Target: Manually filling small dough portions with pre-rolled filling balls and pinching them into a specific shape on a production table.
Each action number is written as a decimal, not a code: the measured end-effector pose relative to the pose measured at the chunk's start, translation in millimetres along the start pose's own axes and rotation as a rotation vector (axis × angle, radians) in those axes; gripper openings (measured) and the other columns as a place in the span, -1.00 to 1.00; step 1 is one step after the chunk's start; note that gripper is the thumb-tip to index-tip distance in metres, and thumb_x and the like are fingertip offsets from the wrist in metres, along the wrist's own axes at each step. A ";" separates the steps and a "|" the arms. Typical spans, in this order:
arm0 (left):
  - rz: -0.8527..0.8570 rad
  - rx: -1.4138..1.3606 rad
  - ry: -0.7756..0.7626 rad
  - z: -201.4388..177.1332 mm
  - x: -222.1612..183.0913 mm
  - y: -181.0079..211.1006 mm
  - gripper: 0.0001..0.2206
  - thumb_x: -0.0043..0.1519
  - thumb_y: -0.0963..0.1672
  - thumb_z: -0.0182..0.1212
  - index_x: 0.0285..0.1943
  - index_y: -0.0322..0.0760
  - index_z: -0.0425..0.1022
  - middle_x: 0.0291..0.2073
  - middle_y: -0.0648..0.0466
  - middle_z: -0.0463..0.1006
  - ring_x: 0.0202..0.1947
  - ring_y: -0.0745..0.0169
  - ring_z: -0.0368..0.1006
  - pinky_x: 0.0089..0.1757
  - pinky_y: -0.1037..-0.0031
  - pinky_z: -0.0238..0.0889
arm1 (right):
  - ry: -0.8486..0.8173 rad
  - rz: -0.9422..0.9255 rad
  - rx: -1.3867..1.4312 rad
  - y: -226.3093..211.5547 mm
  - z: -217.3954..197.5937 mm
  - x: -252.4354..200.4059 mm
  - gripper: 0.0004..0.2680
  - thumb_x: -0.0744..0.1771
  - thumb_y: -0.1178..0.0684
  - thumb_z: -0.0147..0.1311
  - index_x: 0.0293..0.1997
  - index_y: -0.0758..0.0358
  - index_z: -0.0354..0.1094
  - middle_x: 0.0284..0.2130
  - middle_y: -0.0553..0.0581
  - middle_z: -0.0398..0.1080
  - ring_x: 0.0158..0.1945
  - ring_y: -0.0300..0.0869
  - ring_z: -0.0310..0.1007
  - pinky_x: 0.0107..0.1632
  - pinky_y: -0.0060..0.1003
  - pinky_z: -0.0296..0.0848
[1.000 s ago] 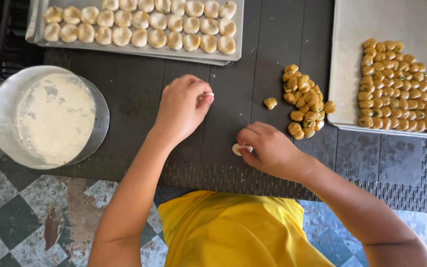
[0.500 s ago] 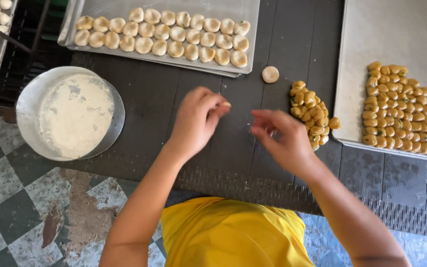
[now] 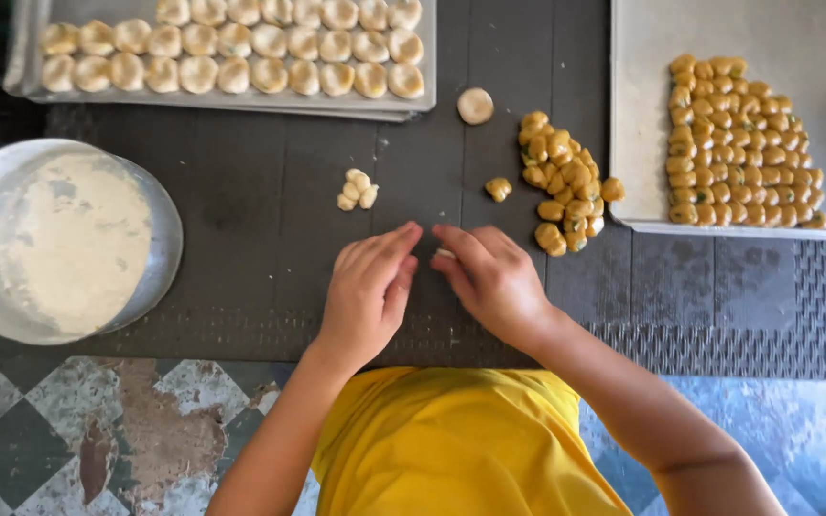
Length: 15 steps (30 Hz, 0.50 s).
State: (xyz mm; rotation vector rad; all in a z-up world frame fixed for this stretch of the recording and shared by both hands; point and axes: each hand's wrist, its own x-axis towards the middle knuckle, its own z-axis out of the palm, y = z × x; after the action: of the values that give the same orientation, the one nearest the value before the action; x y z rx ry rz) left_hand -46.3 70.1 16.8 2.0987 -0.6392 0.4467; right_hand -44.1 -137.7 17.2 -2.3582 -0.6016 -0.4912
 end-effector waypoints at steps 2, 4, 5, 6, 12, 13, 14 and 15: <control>0.055 0.131 -0.132 11.3 -16.3 2.2 -0.60 0.42 -0.07 0.12 0.41 -0.30 0.43 0.29 -0.09 0.51 0.29 -0.15 0.39 0.22 0.00 0.16 | -0.025 -0.077 -0.110 1.2 1.3 -16.2 -0.83 0.37 -0.03 0.22 0.03 0.12 0.54 -0.28 0.06 0.49 -0.17 -0.01 0.51 -0.13 -0.12 0.51; 0.111 0.280 -0.249 13.4 -21.8 4.3 -0.45 0.45 0.09 0.05 0.48 -0.33 0.36 0.40 -0.12 0.43 0.48 -0.14 0.22 0.37 -0.09 -0.06 | -0.048 -0.177 -0.209 -1.0 -4.4 -26.0 -0.85 0.35 -0.10 0.23 -0.07 0.02 0.57 -0.17 0.02 0.52 -0.05 0.01 0.46 -0.04 -0.10 0.42; 0.120 0.345 -0.275 10.4 -23.4 6.9 -0.35 0.41 0.17 -0.02 0.51 -0.33 0.33 0.47 -0.12 0.33 0.52 -0.19 0.12 0.39 -0.16 -0.13 | -0.096 -0.163 -0.292 -6.0 -11.0 -33.0 -0.72 0.39 -0.21 0.09 0.17 -0.03 0.46 0.10 0.01 0.44 0.21 0.09 0.31 0.16 0.01 0.28; 0.129 0.410 -0.300 7.1 -25.5 9.8 -0.24 0.37 0.25 -0.08 0.54 -0.33 0.29 0.53 -0.13 0.24 0.57 -0.23 0.01 0.40 -0.24 -0.21 | -0.144 -0.150 -0.376 -11.2 -17.6 -40.3 -0.59 0.43 -0.32 -0.06 0.41 -0.07 0.35 0.37 0.00 0.36 0.46 0.18 0.17 0.37 0.11 0.15; 0.110 0.478 -0.290 10.6 -34.7 16.0 -0.24 0.36 0.26 -0.14 0.62 -0.19 0.19 0.57 -0.14 0.16 0.59 -0.26 -0.05 0.39 -0.33 -0.27 | -0.226 -0.129 -0.455 -7.3 -33.5 -16.3 -0.52 0.37 -0.42 -0.04 0.43 -0.17 0.35 0.49 0.14 0.22 0.53 0.36 0.01 0.45 0.41 -0.11; 0.106 0.479 -0.296 7.9 -34.8 18.3 -0.24 0.36 0.26 -0.14 0.62 -0.19 0.19 0.57 -0.14 0.16 0.59 -0.26 -0.05 0.39 -0.33 -0.27 | -0.228 -0.126 -0.449 0.3 -35.6 -8.9 -0.52 0.37 -0.42 -0.04 0.43 -0.17 0.35 0.49 0.14 0.22 0.53 0.36 0.01 0.45 0.41 -0.11; 0.102 0.484 -0.295 5.2 -35.1 20.9 -0.24 0.34 0.28 -0.16 0.63 -0.09 0.17 0.59 -0.15 0.10 0.59 -0.27 -0.06 0.39 -0.34 -0.26 | -0.205 -0.131 -0.494 7.8 -37.8 -1.9 -0.57 0.41 -0.35 -0.02 0.46 -0.17 0.33 0.50 0.16 0.20 0.53 0.34 0.02 0.45 0.37 -0.08; 0.106 0.489 -0.287 4.4 -31.7 21.6 -0.24 0.32 0.30 -0.19 0.64 0.00 0.15 0.61 -0.17 0.04 0.60 -0.29 -0.07 0.39 -0.35 -0.24 | -0.175 -0.139 -0.548 17.7 -41.0 8.0 -0.61 0.45 -0.27 -0.01 0.49 -0.18 0.31 0.51 0.19 0.19 0.54 0.32 0.02 0.46 0.34 -0.05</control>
State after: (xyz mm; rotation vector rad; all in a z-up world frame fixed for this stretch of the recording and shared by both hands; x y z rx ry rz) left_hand -84.2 64.7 11.5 2.6318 -0.8778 0.3911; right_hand -35.8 -174.8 41.8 -2.9139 -0.7936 -0.5707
